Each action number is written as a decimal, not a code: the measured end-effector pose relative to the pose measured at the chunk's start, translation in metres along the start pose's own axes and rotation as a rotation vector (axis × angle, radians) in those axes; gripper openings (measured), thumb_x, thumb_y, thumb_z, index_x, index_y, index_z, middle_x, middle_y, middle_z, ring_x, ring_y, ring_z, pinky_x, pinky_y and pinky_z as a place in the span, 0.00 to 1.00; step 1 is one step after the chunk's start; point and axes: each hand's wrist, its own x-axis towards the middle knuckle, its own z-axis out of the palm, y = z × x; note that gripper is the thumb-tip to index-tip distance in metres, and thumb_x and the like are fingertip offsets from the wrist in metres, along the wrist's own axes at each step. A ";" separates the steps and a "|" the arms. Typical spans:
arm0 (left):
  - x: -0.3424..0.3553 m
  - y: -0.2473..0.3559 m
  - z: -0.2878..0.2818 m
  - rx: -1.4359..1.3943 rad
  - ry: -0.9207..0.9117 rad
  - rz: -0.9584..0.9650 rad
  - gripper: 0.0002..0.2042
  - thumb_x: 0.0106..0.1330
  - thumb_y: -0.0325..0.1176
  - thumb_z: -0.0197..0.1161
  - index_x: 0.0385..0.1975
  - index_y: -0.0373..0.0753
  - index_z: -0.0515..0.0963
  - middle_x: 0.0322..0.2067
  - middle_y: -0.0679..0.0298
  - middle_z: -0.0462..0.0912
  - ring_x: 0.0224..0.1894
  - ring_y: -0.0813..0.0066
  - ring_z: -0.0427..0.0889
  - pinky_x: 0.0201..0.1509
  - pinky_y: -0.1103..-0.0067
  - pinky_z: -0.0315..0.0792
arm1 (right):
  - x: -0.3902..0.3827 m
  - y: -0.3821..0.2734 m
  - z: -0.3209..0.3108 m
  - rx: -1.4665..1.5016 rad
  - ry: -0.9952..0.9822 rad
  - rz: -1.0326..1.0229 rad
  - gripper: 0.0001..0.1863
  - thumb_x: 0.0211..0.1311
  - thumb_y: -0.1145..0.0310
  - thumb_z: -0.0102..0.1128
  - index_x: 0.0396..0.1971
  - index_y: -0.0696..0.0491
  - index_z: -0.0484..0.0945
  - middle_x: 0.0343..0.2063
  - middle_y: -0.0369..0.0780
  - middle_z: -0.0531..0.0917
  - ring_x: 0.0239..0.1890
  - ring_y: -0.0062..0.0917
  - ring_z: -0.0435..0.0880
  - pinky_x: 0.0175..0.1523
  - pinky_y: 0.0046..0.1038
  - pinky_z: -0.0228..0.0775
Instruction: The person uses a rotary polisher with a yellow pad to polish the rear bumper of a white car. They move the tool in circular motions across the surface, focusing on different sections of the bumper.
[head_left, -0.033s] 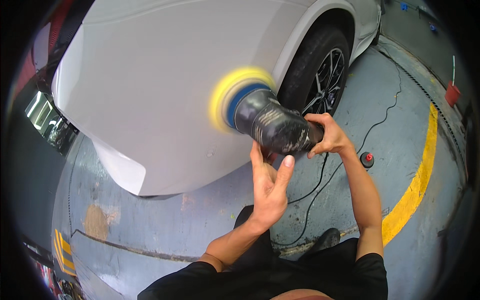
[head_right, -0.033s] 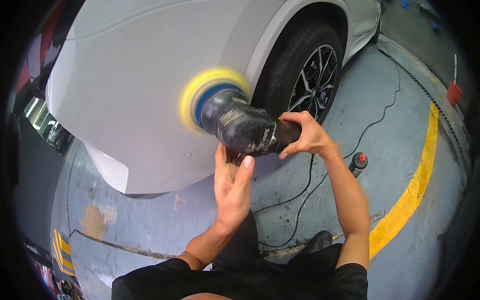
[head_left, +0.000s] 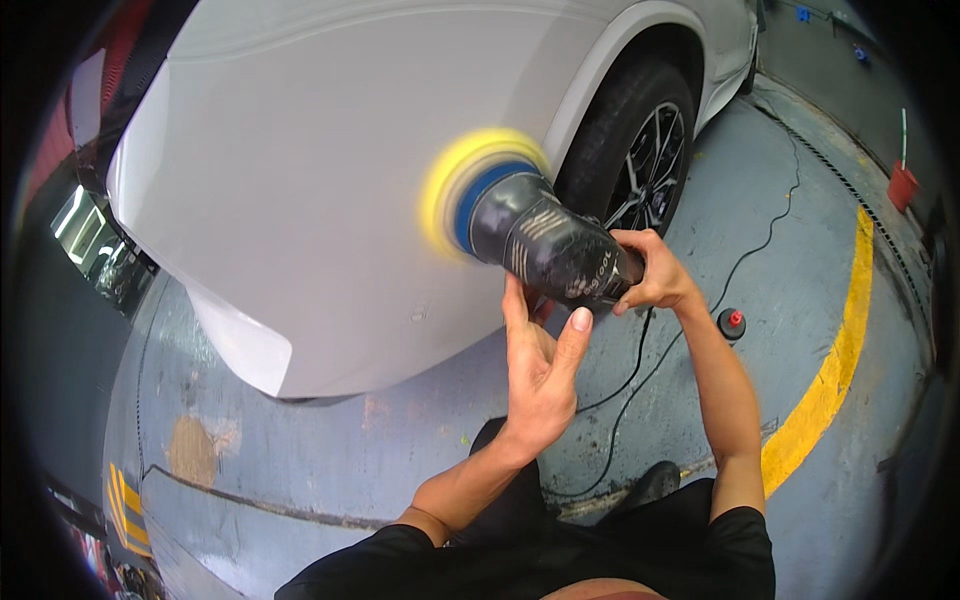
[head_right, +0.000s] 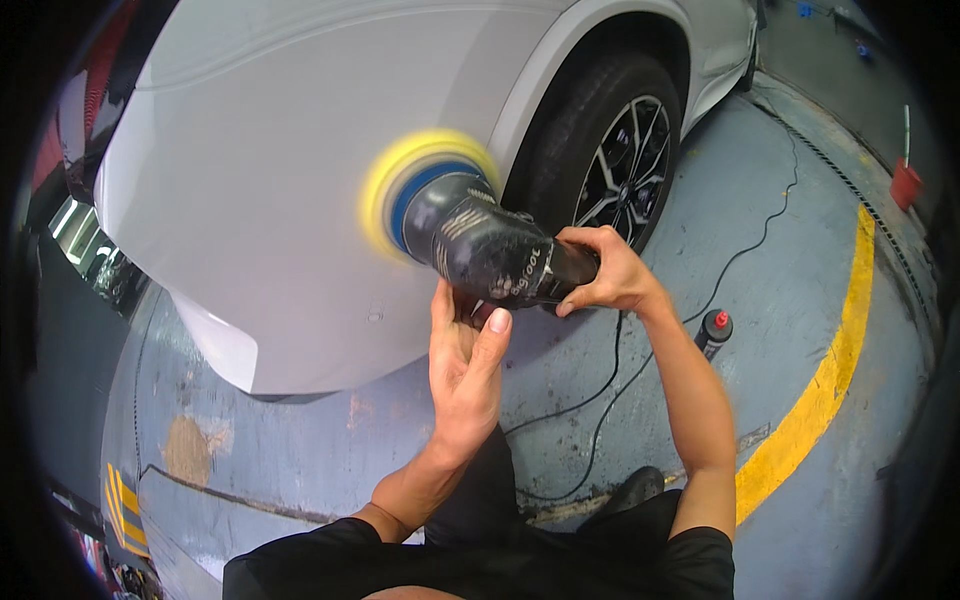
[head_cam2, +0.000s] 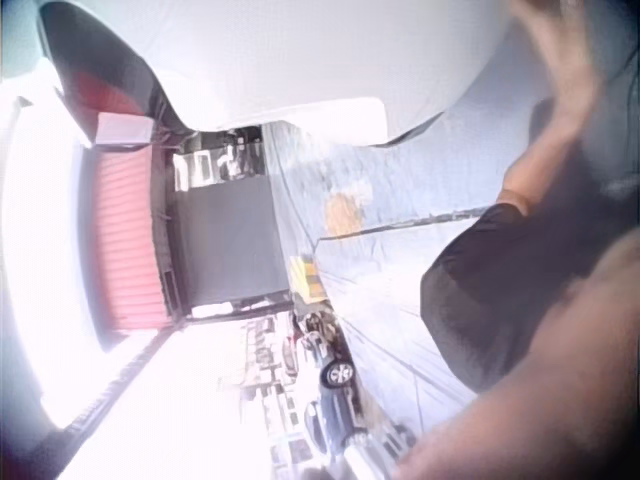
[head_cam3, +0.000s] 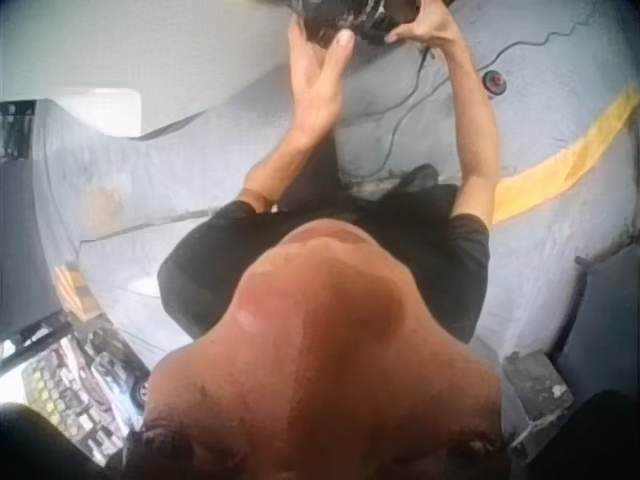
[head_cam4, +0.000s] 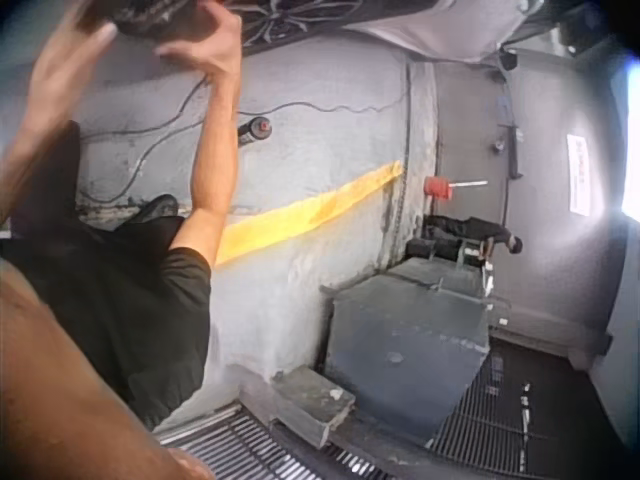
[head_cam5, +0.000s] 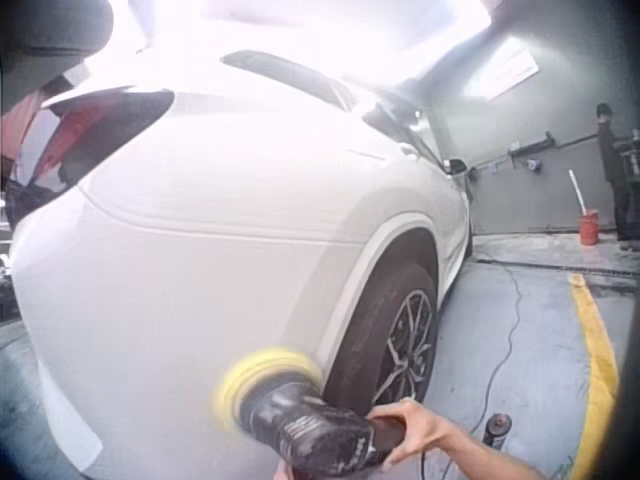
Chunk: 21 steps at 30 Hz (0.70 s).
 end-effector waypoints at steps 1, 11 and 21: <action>0.011 -0.002 0.006 0.025 -0.008 0.041 0.45 0.76 0.33 0.63 0.80 0.24 0.35 0.72 0.45 0.56 0.75 0.58 0.58 0.81 0.63 0.48 | 0.001 0.003 0.001 0.124 0.043 -0.031 0.43 0.27 0.53 0.92 0.46 0.61 0.83 0.37 0.35 0.87 0.43 0.19 0.82 0.52 0.26 0.73; 0.097 0.004 0.055 0.519 -0.126 0.271 0.46 0.73 0.39 0.69 0.78 0.22 0.45 0.74 0.43 0.56 0.78 0.52 0.57 0.81 0.64 0.53 | 0.023 0.018 -0.006 0.612 0.334 -0.185 0.39 0.65 0.33 0.64 0.55 0.58 0.81 0.49 0.36 0.85 0.51 0.22 0.82 0.59 0.28 0.74; 0.147 -0.005 0.072 0.880 -0.364 0.655 0.38 0.71 0.38 0.67 0.76 0.26 0.59 0.78 0.38 0.53 0.82 0.38 0.46 0.83 0.55 0.50 | 0.038 0.029 0.002 1.000 0.418 -0.186 0.49 0.76 0.25 0.31 0.81 0.48 0.54 0.76 0.39 0.65 0.74 0.28 0.69 0.77 0.35 0.61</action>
